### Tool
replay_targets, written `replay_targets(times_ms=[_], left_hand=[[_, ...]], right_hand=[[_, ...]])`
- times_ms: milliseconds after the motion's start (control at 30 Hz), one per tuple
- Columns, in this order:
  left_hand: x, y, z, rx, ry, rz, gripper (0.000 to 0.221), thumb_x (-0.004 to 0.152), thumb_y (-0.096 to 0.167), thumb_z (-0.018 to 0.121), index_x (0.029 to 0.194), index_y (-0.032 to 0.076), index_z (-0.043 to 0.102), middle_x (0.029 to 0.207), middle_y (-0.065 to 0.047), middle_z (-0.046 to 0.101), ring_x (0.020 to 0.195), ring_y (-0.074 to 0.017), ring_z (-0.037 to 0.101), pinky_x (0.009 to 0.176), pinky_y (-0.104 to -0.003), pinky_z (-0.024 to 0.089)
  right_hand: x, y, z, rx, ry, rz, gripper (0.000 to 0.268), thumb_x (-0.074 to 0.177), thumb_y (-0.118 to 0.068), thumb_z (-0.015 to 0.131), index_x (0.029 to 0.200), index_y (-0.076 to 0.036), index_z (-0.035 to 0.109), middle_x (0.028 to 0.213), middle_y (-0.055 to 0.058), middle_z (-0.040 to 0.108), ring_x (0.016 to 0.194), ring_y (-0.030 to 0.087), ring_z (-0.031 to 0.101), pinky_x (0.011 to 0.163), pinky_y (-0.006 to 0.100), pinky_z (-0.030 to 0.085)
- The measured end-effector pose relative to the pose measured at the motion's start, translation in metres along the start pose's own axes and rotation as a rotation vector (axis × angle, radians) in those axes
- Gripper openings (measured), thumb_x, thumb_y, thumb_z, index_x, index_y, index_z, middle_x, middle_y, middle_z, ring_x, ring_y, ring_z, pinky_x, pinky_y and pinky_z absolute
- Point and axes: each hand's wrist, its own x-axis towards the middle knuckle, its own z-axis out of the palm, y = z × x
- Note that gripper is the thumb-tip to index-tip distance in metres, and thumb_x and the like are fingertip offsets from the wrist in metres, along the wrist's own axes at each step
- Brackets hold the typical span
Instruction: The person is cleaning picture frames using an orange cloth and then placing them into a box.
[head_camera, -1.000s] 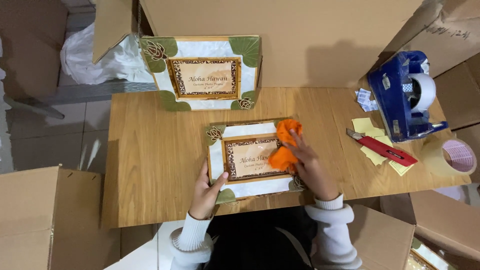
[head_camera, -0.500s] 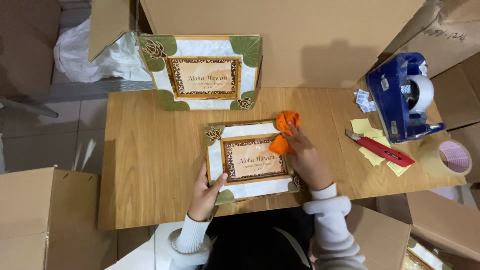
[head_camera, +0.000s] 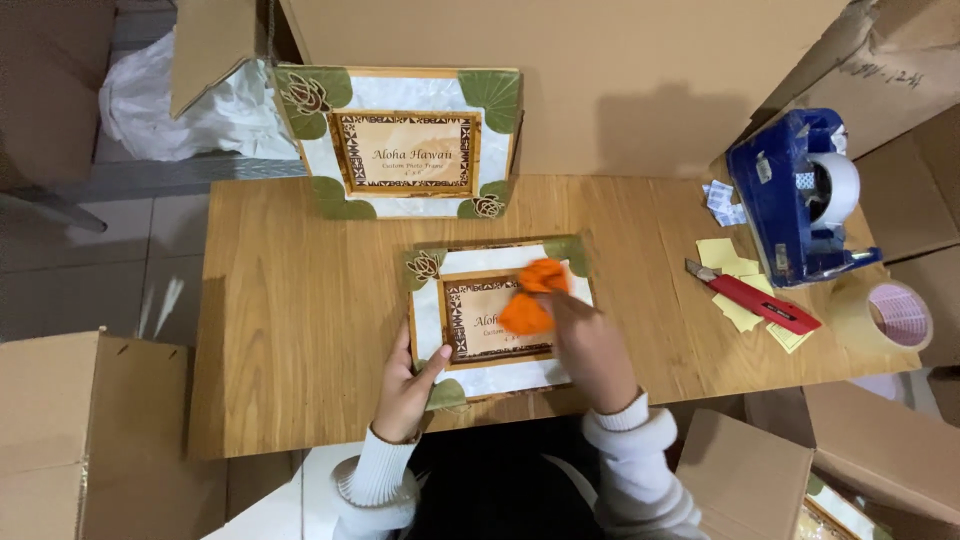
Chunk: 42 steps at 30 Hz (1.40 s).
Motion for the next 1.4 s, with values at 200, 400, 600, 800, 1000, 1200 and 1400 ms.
replay_targets(times_ms=[200,400,600,800,1000,1200,1400], left_hand=[[-0.001,0.011,-0.002,-0.032,0.010,-0.060,0.081,0.091,0.012,0.073,0.160,0.003,0.030,0.127,-0.014,0.066,0.098,-0.0117,0.057,0.089,-0.035,0.058],[-0.002,0.005,-0.005,-0.063,0.012,-0.122,0.088,0.089,0.009,0.074,0.161,0.003,0.023,0.109,-0.014,0.065,0.081,-0.0111,0.060,0.074,-0.032,0.063],[-0.002,-0.002,-0.005,-0.070,0.026,-0.108,0.090,0.084,0.003,0.077,0.160,0.004,0.028,0.128,-0.017,0.067,0.101,-0.0115,0.060,0.088,-0.032,0.059],[0.001,-0.009,-0.006,-0.099,0.056,-0.083,0.085,0.084,0.004,0.077,0.158,0.002,0.035,0.133,-0.015,0.066,0.110,-0.0156,0.057,0.098,-0.037,0.054],[0.001,-0.002,-0.004,-0.092,0.002,-0.178,0.077,0.082,0.018,0.073,0.153,0.005,0.043,0.149,-0.011,0.058,0.136,-0.0214,0.056,0.117,-0.036,0.045],[0.000,0.000,-0.003,-0.047,0.025,-0.207,0.078,0.083,0.020,0.071,0.154,0.009,0.041,0.150,-0.010,0.058,0.136,-0.0212,0.056,0.116,-0.036,0.045],[0.001,-0.001,-0.001,-0.056,0.001,-0.163,0.074,0.085,0.021,0.070,0.153,0.009,0.044,0.148,-0.010,0.059,0.135,-0.0214,0.057,0.115,-0.037,0.047]], right_hand=[[0.045,-0.084,-0.024,0.346,0.124,-0.210,0.064,0.079,0.024,0.048,0.135,-0.002,0.065,0.149,0.022,0.054,0.143,0.040,0.044,0.102,0.041,0.053],[0.045,-0.066,-0.032,0.413,0.056,-0.289,0.060,0.077,0.029,0.044,0.129,0.007,0.066,0.151,0.023,0.053,0.147,0.046,0.036,0.121,0.054,0.031],[0.028,-0.010,-0.036,0.153,0.171,-0.066,0.046,0.084,0.012,0.063,0.127,-0.003,0.071,0.140,0.014,0.065,0.137,0.037,0.054,0.123,0.057,0.024],[0.001,0.033,-0.004,0.158,0.042,0.241,0.062,0.077,0.015,0.065,0.132,-0.012,0.070,0.146,0.007,0.063,0.137,0.032,0.055,0.126,0.059,0.017],[-0.022,0.031,-0.014,0.175,0.109,-0.012,0.088,0.054,0.029,0.040,0.130,-0.004,0.068,0.137,0.020,0.065,0.127,0.042,0.061,0.114,0.057,0.045],[-0.042,0.024,-0.036,0.143,0.058,-0.019,0.066,0.062,0.019,0.050,0.118,-0.007,0.074,0.124,0.019,0.072,0.108,0.039,0.069,0.091,0.048,0.059],[-0.043,0.043,-0.049,0.583,0.018,0.051,0.018,0.051,0.002,0.038,0.063,-0.007,0.049,0.057,0.007,0.048,0.052,0.023,0.043,0.051,0.035,0.035]])
